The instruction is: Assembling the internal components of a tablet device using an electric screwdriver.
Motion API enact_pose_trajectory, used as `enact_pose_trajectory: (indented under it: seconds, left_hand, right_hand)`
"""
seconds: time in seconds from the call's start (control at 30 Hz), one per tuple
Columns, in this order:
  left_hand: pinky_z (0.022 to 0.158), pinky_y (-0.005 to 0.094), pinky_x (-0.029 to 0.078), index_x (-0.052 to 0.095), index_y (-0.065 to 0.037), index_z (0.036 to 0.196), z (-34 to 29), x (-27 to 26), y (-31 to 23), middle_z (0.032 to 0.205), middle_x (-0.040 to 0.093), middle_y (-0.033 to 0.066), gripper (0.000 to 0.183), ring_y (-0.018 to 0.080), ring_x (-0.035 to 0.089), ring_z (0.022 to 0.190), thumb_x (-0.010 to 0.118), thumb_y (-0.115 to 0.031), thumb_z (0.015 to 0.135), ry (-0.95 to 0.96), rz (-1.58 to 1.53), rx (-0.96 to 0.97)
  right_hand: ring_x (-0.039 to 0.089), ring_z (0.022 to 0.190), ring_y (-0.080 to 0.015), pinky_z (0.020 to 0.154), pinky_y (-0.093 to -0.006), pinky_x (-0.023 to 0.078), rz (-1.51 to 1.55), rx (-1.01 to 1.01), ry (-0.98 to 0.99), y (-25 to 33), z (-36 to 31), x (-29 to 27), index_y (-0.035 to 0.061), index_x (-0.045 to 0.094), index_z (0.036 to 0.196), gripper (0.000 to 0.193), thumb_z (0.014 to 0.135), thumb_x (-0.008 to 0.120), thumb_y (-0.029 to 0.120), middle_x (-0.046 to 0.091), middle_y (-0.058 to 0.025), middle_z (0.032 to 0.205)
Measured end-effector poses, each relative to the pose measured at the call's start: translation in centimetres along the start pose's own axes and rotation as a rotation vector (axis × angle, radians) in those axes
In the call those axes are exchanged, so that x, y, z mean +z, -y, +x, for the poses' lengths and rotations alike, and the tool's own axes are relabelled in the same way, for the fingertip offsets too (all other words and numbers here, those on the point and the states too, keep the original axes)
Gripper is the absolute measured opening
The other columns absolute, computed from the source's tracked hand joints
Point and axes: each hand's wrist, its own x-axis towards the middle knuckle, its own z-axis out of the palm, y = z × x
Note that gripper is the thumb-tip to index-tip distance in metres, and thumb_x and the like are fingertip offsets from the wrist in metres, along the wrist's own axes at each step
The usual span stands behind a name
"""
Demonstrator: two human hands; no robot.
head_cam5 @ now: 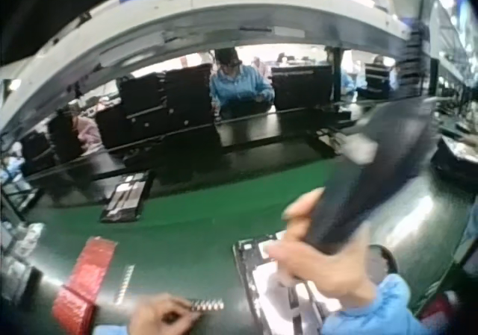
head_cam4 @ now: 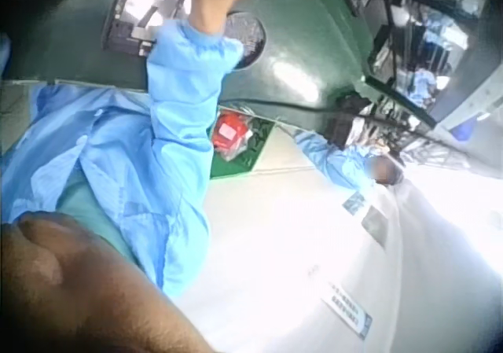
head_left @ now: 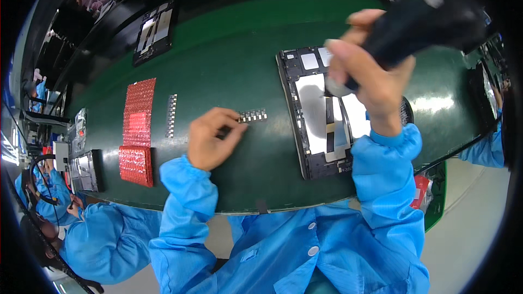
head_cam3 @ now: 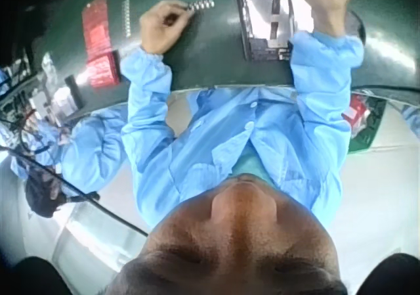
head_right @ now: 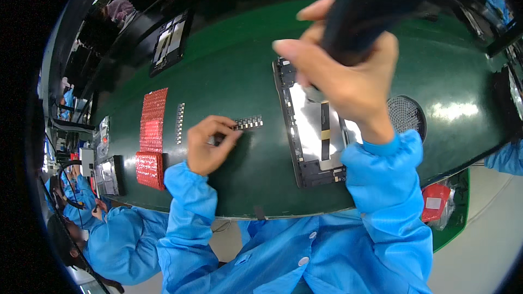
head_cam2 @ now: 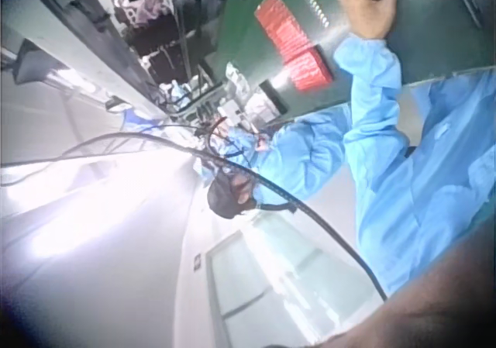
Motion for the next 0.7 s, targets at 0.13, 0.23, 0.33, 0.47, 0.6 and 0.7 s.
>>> enact_pose_trajectory:
  seconds: [0.13, 0.23, 0.33, 0.47, 0.6, 0.7]
  left_hand:
    - [0.055, 0.0267, 0.051, 0.063, 0.002, 0.074, 0.5, 3.2, -0.4, 0.081, 0.067, 0.0121, 0.011, 0.0172, 0.064, 0.064, 0.072, -0.003, 0.074, 0.021, -0.170, 0.000]
    - [0.052, 0.0254, 0.047, 0.063, 0.002, 0.075, 1.3, 3.4, 0.6, 0.074, 0.066, 0.0111, 0.010, 0.0143, 0.061, 0.059, 0.071, -0.004, 0.076, -0.112, -0.139, -0.132]
    - [0.048, 0.0256, 0.042, 0.066, 0.002, 0.084, 1.4, 3.3, 1.3, 0.067, 0.061, 0.0082, 0.009, 0.0123, 0.054, 0.053, 0.069, -0.005, 0.078, -0.238, -0.164, -0.212]
    - [0.049, 0.0260, 0.042, 0.066, 0.001, 0.086, 1.6, 3.5, 1.2, 0.067, 0.060, 0.0080, 0.009, 0.0125, 0.054, 0.053, 0.068, -0.004, 0.079, -0.276, -0.145, -0.187]
    - [0.050, 0.0260, 0.043, 0.067, 0.002, 0.087, 1.5, 3.4, 1.2, 0.069, 0.060, 0.0084, 0.008, 0.0125, 0.055, 0.055, 0.067, -0.004, 0.080, -0.275, -0.156, -0.188]
    - [0.051, 0.0226, 0.043, 0.066, 0.003, 0.089, 1.4, 3.2, 0.9, 0.073, 0.062, 0.0067, 0.008, 0.0097, 0.056, 0.059, 0.066, -0.002, 0.082, -0.282, -0.213, -0.183]
  right_hand:
    - [0.055, 0.048, -0.0079, 0.045, -0.0203, 0.041, 0.033, 0.043, 0.055, -3.2, 1.0, 3.4, -0.0018, 0.059, 0.094, 0.028, 0.072, 0.075, 0.001, 0.061, -0.0021, 0.060]
    - [0.055, 0.047, -0.0081, 0.044, -0.0205, 0.041, 0.021, 0.073, 0.075, -4.7, 1.1, 3.9, -0.0025, 0.058, 0.092, 0.027, 0.072, 0.075, 0.001, 0.061, -0.0027, 0.059]
    - [0.056, 0.047, -0.0084, 0.044, -0.0211, 0.042, -0.002, 0.073, 0.051, -5.1, 1.1, 4.0, -0.0036, 0.058, 0.091, 0.025, 0.073, 0.074, -0.001, 0.061, -0.0031, 0.059]
    - [0.056, 0.047, -0.0083, 0.044, -0.0213, 0.042, -0.001, 0.084, 0.060, -5.5, 1.0, 4.1, -0.0038, 0.057, 0.091, 0.025, 0.073, 0.074, -0.002, 0.061, -0.0035, 0.060]
    - [0.056, 0.047, -0.0088, 0.045, -0.0215, 0.042, 0.019, 0.084, 0.059, -6.0, 0.9, 4.1, -0.0037, 0.057, 0.091, 0.025, 0.073, 0.074, -0.002, 0.061, -0.0036, 0.060]
    - [0.056, 0.047, -0.0091, 0.045, -0.0214, 0.042, 0.018, 0.090, 0.058, -5.9, 0.9, 4.1, -0.0035, 0.057, 0.090, 0.024, 0.073, 0.073, -0.002, 0.061, -0.0038, 0.061]
